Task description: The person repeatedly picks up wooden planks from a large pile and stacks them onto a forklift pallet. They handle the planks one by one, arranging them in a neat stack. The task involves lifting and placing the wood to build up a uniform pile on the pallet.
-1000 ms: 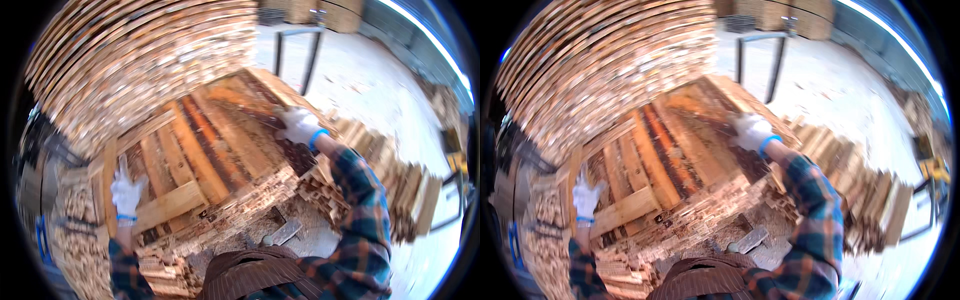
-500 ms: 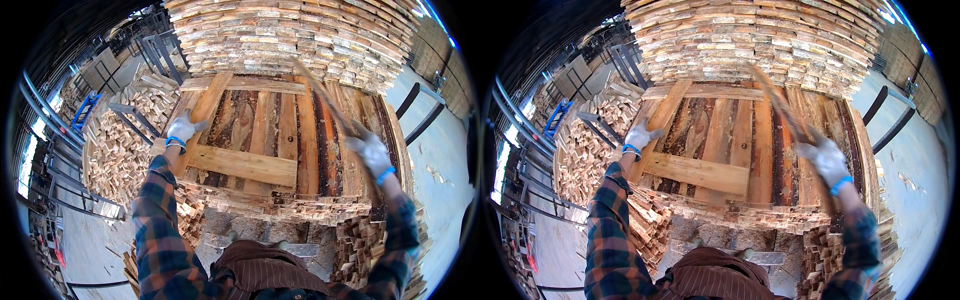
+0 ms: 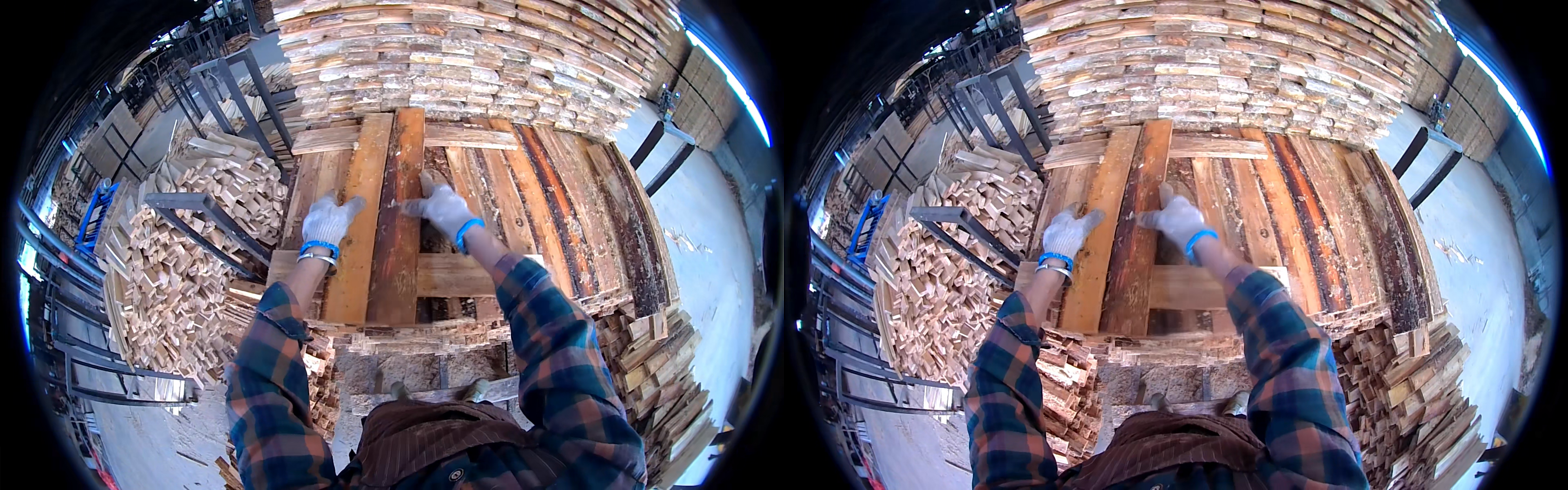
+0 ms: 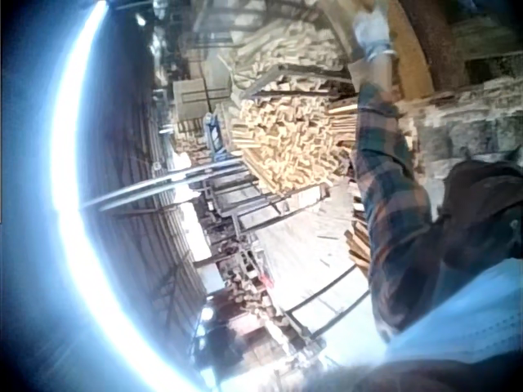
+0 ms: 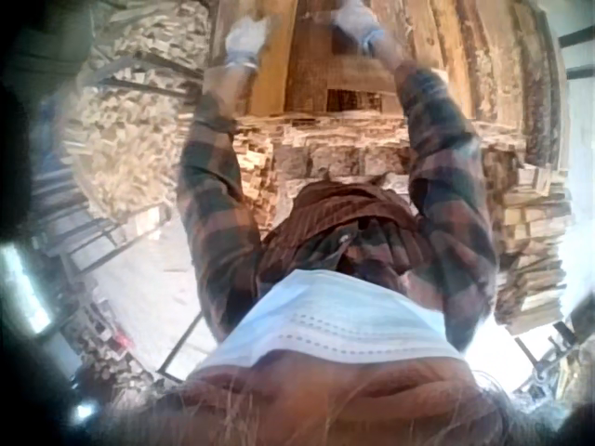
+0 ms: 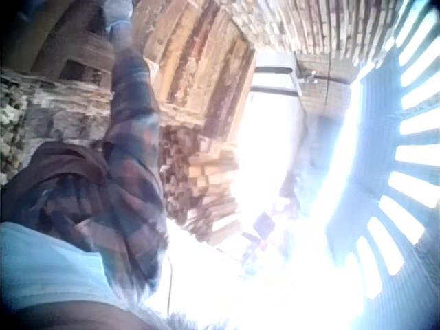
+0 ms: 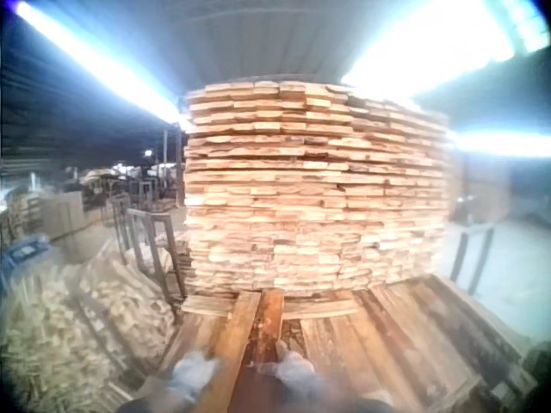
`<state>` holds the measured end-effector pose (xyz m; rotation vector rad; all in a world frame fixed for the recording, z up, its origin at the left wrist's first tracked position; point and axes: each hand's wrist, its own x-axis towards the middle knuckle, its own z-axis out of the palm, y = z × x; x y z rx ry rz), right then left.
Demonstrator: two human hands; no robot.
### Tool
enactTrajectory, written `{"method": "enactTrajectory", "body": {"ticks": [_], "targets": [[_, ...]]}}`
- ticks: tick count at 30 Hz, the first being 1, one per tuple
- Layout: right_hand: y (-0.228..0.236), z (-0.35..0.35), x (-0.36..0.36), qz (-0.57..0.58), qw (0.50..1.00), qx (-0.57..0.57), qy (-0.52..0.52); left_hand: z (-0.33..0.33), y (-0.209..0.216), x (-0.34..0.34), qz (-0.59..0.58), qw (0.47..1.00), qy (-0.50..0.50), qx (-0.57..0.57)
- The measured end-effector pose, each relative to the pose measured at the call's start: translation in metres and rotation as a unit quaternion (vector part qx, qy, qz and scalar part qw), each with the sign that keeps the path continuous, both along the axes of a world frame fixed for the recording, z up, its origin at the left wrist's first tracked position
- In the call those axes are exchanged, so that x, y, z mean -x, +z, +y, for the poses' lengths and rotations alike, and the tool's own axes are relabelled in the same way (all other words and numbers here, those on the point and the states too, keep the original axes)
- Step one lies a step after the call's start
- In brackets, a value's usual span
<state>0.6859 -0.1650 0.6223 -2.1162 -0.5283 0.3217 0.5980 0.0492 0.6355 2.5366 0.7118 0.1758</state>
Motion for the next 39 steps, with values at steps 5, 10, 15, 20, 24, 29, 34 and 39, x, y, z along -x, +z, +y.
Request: {"method": "enactTrajectory", "body": {"ticks": [5,10,15,20,24,29,34,39], "targets": [[-0.012,0.049,0.01,0.033,0.995,-0.098,0.009,0.047,0.009,0.02,-0.059,0.995,-0.019,0.08],[0.022,0.105,0.032,0.064,0.99,-0.099,0.077,0.14,-0.03,0.03,-0.151,0.979,0.045,0.127],[0.032,0.126,0.029,0.113,0.986,-0.062,0.107,0.188,-0.07,0.018,-0.127,0.976,0.107,0.144],[-0.001,0.124,0.009,0.099,0.983,-0.139,0.074,0.15,-0.027,0.001,-0.105,0.982,0.09,0.126],[0.003,0.122,0.011,0.096,0.99,-0.093,0.038,0.142,-0.016,0.003,-0.09,0.987,0.067,0.119],[0.003,0.118,0.004,-0.012,0.999,-0.033,-0.002,0.166,-0.042,-0.016,-0.134,0.987,-0.088,0.028],[0.014,0.167,0.032,-0.086,0.994,-0.025,0.054,0.326,-0.108,0.013,0.121,0.795,-0.118,-0.582],[0.07,0.011,0.029,-0.249,0.959,0.049,0.126,0.236,-0.072,-0.019,0.017,0.892,-0.132,-0.433]]}}
